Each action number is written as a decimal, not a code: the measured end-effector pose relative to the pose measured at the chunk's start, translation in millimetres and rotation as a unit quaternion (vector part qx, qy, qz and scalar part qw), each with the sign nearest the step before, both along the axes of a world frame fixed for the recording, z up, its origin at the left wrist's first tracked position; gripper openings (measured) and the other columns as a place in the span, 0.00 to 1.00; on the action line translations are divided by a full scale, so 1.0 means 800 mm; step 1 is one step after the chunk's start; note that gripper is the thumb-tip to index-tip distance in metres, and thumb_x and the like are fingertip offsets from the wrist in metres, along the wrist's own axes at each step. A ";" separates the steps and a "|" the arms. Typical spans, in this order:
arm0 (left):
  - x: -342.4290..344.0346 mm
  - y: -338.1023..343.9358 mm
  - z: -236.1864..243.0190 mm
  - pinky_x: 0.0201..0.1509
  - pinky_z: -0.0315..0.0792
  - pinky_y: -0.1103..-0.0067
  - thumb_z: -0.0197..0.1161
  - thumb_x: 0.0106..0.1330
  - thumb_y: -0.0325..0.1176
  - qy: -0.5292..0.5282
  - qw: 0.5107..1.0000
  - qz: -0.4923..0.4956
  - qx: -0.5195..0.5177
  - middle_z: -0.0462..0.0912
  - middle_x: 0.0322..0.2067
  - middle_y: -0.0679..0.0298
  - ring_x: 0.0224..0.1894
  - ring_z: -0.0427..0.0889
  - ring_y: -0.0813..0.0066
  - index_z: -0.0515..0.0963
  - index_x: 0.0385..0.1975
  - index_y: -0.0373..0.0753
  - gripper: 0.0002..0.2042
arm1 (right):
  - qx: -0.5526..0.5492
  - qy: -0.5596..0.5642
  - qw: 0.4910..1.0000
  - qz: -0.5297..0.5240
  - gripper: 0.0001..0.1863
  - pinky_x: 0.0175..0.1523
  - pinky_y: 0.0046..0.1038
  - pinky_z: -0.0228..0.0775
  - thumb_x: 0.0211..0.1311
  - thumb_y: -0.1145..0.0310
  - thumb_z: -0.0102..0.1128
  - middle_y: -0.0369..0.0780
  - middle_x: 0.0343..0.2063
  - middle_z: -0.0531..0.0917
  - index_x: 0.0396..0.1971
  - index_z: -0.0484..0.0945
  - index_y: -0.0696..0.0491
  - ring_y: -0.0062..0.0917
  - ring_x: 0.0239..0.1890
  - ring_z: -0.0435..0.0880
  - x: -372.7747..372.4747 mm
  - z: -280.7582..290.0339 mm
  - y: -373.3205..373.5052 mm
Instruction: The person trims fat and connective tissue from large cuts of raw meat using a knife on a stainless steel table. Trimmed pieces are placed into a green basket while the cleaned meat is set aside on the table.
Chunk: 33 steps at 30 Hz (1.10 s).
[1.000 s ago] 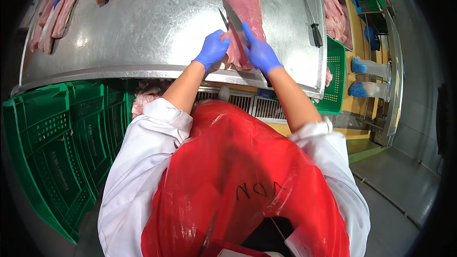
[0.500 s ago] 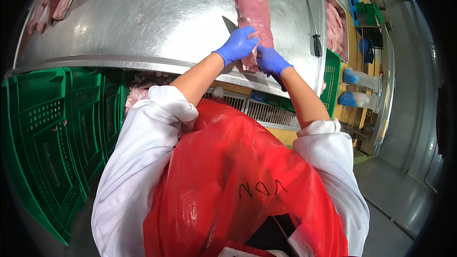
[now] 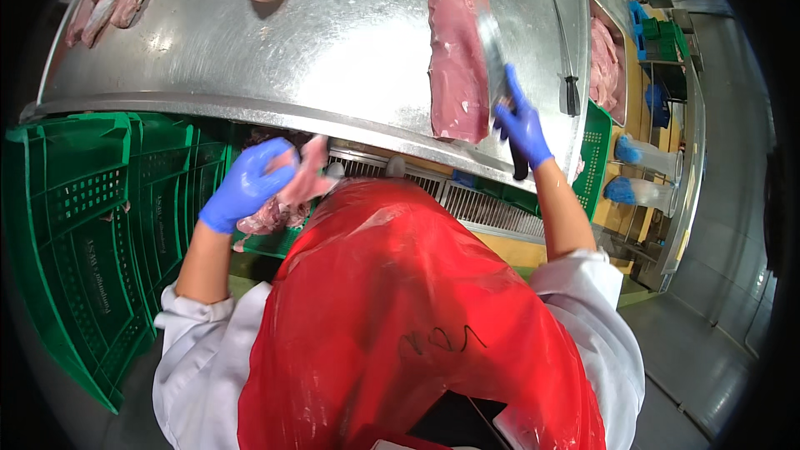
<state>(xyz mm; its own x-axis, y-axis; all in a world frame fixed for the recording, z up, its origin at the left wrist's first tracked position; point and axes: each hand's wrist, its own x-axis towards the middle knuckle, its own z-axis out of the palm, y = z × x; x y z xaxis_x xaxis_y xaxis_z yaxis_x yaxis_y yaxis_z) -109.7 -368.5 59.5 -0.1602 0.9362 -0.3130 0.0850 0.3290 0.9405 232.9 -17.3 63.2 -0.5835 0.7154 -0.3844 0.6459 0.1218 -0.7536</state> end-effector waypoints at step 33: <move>0.241 0.384 -0.074 0.51 0.72 0.59 0.70 0.51 0.38 0.567 0.804 0.000 -0.179 0.78 0.46 0.52 0.48 0.79 0.53 0.69 0.53 0.38 0.29 | 0.140 0.147 0.979 0.021 0.19 0.48 0.39 0.77 0.69 0.66 0.56 0.53 0.40 0.85 0.54 0.66 0.56 0.49 0.46 0.85 0.066 -0.115 0.158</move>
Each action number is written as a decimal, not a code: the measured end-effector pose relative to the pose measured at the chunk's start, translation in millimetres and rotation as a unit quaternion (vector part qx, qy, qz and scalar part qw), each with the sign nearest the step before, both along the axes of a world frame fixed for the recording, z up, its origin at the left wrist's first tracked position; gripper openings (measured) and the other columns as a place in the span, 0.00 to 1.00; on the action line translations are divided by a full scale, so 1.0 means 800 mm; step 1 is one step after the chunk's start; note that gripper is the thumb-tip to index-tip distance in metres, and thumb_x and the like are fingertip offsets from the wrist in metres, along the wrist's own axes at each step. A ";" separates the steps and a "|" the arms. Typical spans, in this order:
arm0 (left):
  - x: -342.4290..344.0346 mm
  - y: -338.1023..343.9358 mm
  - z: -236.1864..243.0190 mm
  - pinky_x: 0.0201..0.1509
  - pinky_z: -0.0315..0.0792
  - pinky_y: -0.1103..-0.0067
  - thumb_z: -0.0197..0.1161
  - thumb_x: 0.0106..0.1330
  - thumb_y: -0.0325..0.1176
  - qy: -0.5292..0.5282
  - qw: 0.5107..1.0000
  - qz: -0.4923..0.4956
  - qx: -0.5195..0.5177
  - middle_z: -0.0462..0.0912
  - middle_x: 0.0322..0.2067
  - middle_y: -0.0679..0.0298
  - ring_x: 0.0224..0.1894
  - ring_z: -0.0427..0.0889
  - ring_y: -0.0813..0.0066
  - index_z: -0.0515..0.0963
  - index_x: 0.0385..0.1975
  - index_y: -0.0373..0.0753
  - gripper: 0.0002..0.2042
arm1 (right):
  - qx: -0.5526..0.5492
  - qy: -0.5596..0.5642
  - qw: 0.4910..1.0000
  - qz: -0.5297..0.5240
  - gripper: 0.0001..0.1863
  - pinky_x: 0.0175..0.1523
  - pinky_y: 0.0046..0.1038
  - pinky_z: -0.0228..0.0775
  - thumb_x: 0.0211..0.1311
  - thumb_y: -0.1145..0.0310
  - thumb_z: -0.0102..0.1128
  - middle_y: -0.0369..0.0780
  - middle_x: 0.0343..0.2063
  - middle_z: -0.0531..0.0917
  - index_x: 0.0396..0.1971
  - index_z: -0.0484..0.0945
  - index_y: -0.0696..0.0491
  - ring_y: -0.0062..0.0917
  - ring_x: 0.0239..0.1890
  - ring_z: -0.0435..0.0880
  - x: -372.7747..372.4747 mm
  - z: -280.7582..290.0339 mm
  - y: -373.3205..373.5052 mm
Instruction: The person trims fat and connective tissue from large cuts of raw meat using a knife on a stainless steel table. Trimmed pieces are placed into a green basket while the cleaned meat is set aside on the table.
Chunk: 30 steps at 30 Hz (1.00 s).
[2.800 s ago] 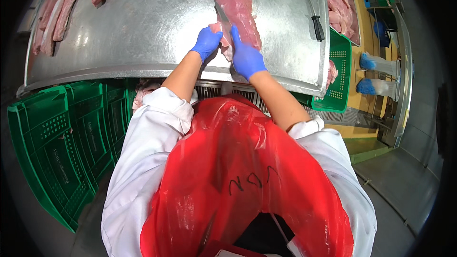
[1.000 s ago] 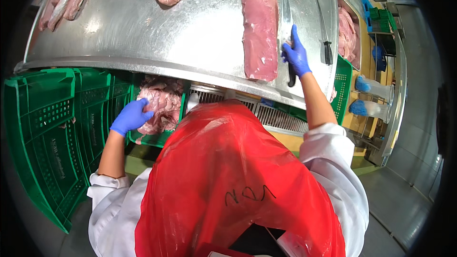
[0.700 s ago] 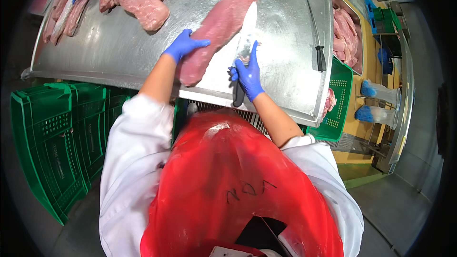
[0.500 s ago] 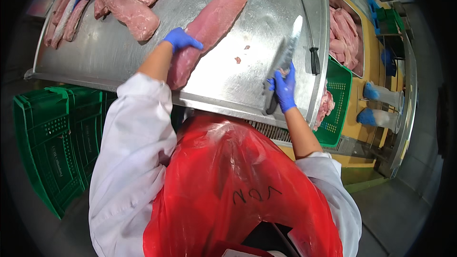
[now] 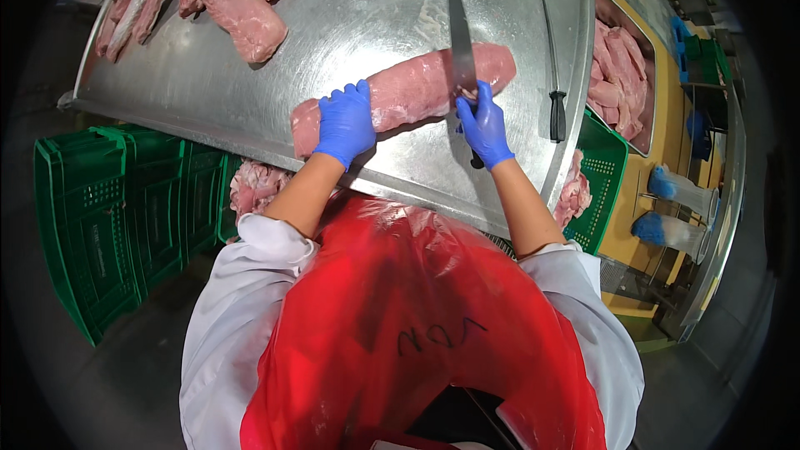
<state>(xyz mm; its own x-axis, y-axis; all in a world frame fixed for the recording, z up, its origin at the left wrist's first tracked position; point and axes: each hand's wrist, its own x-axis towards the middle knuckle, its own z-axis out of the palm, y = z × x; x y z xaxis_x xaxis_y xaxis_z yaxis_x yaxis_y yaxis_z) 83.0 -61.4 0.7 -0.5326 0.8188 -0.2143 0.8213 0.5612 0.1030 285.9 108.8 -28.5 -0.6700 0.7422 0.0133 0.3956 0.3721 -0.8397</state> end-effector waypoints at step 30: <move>-0.100 0.053 0.005 0.59 0.73 0.68 0.70 0.44 0.50 -0.228 0.965 -0.103 -0.084 0.79 0.50 0.36 0.54 0.80 0.45 0.72 0.56 0.23 0.41 | 0.019 -0.027 0.999 0.005 0.15 0.44 0.46 0.76 0.69 0.66 0.53 0.53 0.39 0.84 0.50 0.67 0.55 0.52 0.42 0.83 -0.054 0.057 -0.037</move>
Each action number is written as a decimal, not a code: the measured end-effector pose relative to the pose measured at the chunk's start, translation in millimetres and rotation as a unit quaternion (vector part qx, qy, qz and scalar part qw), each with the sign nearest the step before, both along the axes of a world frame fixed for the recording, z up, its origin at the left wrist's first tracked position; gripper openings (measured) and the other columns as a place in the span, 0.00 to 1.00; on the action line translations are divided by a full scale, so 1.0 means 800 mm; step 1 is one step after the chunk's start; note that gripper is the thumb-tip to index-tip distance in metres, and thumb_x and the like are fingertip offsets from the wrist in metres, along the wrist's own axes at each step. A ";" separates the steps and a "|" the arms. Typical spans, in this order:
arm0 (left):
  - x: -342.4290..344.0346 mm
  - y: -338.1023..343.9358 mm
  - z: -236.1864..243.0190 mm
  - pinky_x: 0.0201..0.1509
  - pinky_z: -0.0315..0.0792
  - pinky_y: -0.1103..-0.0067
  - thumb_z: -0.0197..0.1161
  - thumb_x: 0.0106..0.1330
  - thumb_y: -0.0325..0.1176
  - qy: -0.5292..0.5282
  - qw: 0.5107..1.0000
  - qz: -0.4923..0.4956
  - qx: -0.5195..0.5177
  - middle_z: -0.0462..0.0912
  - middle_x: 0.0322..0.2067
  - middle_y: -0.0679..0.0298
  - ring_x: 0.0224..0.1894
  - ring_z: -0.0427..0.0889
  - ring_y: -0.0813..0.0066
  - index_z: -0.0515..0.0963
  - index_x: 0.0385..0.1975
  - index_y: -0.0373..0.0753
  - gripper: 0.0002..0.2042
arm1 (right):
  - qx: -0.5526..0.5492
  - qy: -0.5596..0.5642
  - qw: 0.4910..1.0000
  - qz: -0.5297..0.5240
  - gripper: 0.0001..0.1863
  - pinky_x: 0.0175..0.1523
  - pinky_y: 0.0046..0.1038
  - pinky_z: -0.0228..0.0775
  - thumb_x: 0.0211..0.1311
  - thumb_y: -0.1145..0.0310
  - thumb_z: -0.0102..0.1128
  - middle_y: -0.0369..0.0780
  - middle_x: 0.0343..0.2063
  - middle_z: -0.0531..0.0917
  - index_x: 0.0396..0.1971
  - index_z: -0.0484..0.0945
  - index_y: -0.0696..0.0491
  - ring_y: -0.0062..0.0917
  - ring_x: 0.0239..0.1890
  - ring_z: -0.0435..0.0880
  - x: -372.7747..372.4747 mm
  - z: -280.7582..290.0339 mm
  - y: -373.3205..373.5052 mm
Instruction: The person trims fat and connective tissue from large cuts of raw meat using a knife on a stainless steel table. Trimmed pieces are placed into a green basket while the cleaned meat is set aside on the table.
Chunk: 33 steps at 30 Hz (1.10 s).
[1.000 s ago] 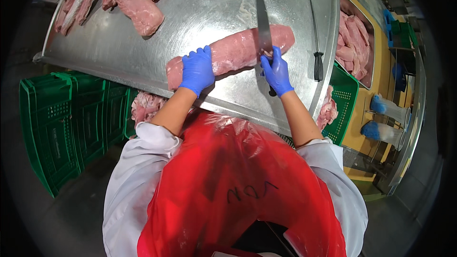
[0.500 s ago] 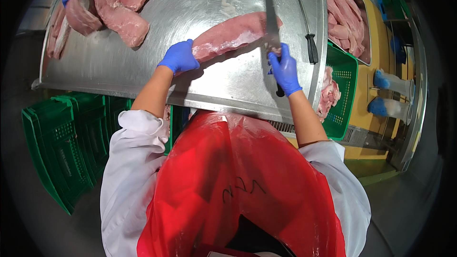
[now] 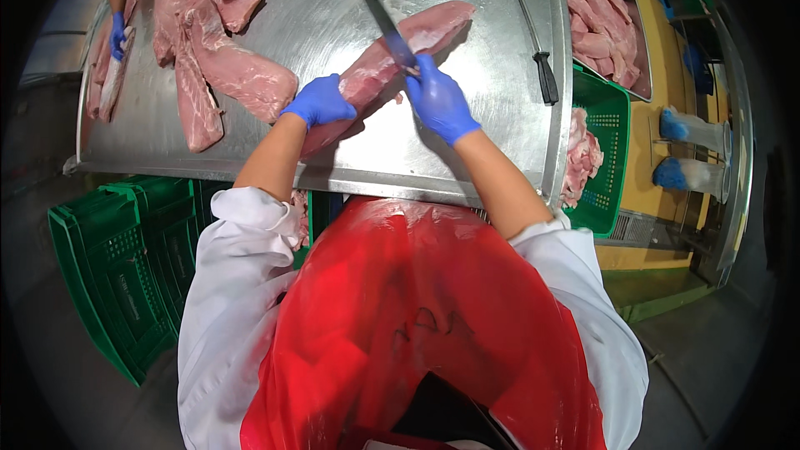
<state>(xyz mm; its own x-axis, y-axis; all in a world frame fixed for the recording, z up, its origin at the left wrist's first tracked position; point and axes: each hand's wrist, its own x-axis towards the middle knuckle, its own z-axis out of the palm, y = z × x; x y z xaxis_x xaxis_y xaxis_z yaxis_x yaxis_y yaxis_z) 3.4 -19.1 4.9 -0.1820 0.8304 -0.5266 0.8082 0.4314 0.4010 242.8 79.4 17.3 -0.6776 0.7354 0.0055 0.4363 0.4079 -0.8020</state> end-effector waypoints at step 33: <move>-0.025 -0.124 -0.039 0.61 0.75 0.62 0.68 0.58 0.31 -0.546 0.724 0.408 0.105 0.81 0.51 0.55 0.52 0.82 0.57 0.71 0.61 0.35 0.29 | -0.086 -0.253 0.946 0.182 0.19 0.50 0.50 0.72 0.73 0.56 0.42 0.58 0.38 0.83 0.46 0.69 0.59 0.55 0.43 0.82 0.142 -0.034 -0.037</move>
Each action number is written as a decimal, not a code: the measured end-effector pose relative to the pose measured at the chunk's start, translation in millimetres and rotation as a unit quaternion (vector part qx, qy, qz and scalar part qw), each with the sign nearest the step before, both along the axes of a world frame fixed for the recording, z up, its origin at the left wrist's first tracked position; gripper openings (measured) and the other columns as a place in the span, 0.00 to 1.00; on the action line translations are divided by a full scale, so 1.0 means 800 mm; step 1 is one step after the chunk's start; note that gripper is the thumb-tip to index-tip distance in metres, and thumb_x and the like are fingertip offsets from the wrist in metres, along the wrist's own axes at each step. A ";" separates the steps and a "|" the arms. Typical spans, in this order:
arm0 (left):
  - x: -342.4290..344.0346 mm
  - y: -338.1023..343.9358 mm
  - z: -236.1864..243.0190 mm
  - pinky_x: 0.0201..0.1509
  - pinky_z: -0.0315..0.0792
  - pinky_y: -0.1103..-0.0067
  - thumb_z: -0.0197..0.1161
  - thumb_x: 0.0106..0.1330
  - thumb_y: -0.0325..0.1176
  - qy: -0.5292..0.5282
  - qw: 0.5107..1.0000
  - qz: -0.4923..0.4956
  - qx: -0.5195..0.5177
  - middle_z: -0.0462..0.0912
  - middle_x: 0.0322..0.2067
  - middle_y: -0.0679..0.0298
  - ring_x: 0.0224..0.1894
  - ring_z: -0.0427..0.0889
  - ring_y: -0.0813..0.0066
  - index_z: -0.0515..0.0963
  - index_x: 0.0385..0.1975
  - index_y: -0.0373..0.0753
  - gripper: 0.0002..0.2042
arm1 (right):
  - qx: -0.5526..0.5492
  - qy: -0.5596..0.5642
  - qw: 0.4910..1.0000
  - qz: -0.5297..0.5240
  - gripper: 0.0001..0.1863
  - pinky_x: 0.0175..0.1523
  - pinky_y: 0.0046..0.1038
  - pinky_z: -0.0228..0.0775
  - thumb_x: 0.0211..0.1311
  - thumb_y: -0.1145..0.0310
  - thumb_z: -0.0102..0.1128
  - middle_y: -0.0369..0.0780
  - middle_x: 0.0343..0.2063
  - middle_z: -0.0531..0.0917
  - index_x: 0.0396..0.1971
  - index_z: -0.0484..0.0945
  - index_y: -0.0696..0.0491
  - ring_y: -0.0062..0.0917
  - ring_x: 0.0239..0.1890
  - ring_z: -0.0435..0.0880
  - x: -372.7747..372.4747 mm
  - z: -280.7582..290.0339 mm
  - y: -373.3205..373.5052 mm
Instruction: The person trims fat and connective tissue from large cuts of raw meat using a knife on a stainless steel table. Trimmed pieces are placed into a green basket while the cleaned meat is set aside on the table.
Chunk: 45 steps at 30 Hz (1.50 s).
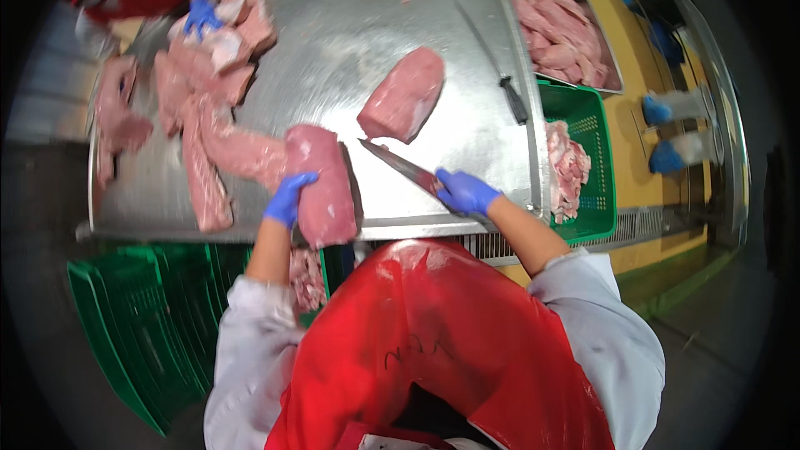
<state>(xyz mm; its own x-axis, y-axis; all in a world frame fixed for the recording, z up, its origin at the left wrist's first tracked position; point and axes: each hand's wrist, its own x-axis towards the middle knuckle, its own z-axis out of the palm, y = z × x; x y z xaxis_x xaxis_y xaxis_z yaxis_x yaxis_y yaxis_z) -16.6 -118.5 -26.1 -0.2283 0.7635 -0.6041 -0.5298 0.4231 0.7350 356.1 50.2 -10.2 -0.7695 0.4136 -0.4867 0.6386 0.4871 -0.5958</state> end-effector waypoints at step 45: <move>-0.111 0.096 0.013 0.68 0.65 0.59 0.75 0.47 0.58 0.386 0.724 0.189 -0.539 0.59 0.68 0.41 0.67 0.66 0.48 0.40 0.72 0.30 0.62 | -0.229 0.194 0.814 -0.498 0.14 0.15 0.21 0.66 0.71 0.70 0.56 0.37 0.22 0.77 0.52 0.65 0.49 0.17 0.12 0.71 0.229 -0.054 -0.040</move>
<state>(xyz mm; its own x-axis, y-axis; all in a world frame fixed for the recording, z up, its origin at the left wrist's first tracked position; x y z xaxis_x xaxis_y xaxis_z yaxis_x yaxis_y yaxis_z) -105.6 -41.7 -15.3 -0.8856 -0.2618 -0.3837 -0.3642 0.9040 0.2238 539.3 18.1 -53.4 -0.2963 0.7697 -0.5655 0.3018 -0.4863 -0.8200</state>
